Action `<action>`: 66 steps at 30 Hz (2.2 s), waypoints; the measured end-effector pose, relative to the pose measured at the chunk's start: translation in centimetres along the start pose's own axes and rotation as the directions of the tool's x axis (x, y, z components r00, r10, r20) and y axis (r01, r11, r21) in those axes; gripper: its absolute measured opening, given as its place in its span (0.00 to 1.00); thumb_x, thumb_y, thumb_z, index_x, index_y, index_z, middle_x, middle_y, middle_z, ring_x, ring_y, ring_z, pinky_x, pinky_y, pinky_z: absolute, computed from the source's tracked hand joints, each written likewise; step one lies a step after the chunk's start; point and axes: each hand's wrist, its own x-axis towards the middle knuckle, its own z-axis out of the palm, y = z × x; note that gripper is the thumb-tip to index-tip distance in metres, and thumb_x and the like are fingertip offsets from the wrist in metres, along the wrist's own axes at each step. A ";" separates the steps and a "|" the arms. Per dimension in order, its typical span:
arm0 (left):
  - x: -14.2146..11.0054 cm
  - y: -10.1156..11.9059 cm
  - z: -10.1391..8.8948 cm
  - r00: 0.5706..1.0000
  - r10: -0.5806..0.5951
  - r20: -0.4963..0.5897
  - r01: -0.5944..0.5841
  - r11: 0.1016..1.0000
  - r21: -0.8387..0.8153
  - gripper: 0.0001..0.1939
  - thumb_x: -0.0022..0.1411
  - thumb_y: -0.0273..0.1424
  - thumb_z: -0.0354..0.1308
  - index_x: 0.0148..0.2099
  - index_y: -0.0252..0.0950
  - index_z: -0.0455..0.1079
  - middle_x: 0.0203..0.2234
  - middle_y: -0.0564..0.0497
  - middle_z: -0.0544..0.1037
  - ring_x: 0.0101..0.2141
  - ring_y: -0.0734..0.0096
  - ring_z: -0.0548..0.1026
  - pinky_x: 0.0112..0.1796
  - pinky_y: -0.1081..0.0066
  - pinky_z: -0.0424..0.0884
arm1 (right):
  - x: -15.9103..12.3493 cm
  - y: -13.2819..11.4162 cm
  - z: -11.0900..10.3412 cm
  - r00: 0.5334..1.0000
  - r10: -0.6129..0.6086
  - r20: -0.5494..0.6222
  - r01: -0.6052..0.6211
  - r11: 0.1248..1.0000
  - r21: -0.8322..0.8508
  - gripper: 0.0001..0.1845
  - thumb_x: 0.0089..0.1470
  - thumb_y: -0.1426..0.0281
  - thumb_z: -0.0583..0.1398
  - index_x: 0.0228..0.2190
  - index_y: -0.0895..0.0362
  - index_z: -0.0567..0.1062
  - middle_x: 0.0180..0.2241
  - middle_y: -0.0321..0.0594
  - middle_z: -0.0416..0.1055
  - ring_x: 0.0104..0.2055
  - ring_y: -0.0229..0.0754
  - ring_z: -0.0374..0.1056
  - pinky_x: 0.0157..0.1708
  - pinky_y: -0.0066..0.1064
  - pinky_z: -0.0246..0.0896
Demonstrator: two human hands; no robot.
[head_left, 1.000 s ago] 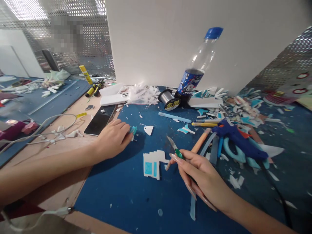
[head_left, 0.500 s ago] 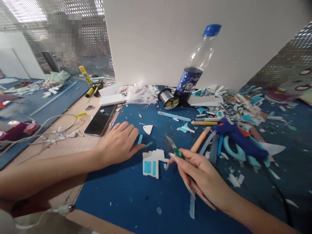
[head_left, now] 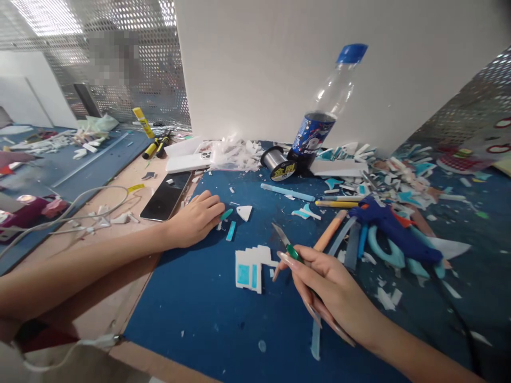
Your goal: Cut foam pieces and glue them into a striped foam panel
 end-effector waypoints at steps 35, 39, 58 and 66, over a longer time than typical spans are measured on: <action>0.8 -2.8 -1.9 0.961 0.276 -0.023 -0.267 0.901 -0.342 0.25 0.61 0.55 0.41 0.30 0.37 0.55 0.23 0.52 0.62 0.24 0.72 0.59 0.25 0.70 0.58 | 0.2 -0.2 -0.9 0.997 -0.058 0.058 0.040 0.963 0.267 0.14 0.55 0.58 0.58 0.30 0.57 0.68 0.11 0.26 0.60 0.07 0.25 0.44 0.09 0.18 0.44; 1.1 -1.3 -2.5 0.882 0.313 -0.351 -0.428 0.844 -0.322 0.24 0.57 0.55 0.49 0.28 0.39 0.51 0.21 0.55 0.59 0.24 0.73 0.57 0.25 0.70 0.57 | 0.0 -2.0 -0.4 0.996 -0.044 0.083 0.016 0.948 0.317 0.13 0.55 0.59 0.57 0.34 0.57 0.69 0.09 0.24 0.56 0.06 0.25 0.40 0.07 0.18 0.41; 0.5 1.4 -2.6 0.764 0.238 -0.600 -0.335 0.941 -0.054 0.26 0.56 0.56 0.51 0.27 0.39 0.51 0.17 0.57 0.60 0.19 0.75 0.58 0.23 0.70 0.53 | 4.7 -3.5 6.4 0.942 -0.263 0.209 0.200 0.939 0.279 0.19 0.48 0.57 0.63 0.22 0.56 0.64 0.08 0.22 0.54 0.06 0.25 0.46 0.06 0.19 0.40; 0.6 1.5 -2.2 0.878 0.107 -0.467 -0.272 0.913 -0.303 0.27 0.54 0.57 0.51 0.27 0.38 0.52 0.19 0.57 0.61 0.19 0.78 0.57 0.20 0.75 0.54 | 4.5 -3.8 6.6 0.925 -0.359 0.124 0.342 0.929 0.143 0.17 0.55 0.59 0.59 0.22 0.56 0.65 0.11 0.24 0.55 0.09 0.26 0.50 0.08 0.20 0.41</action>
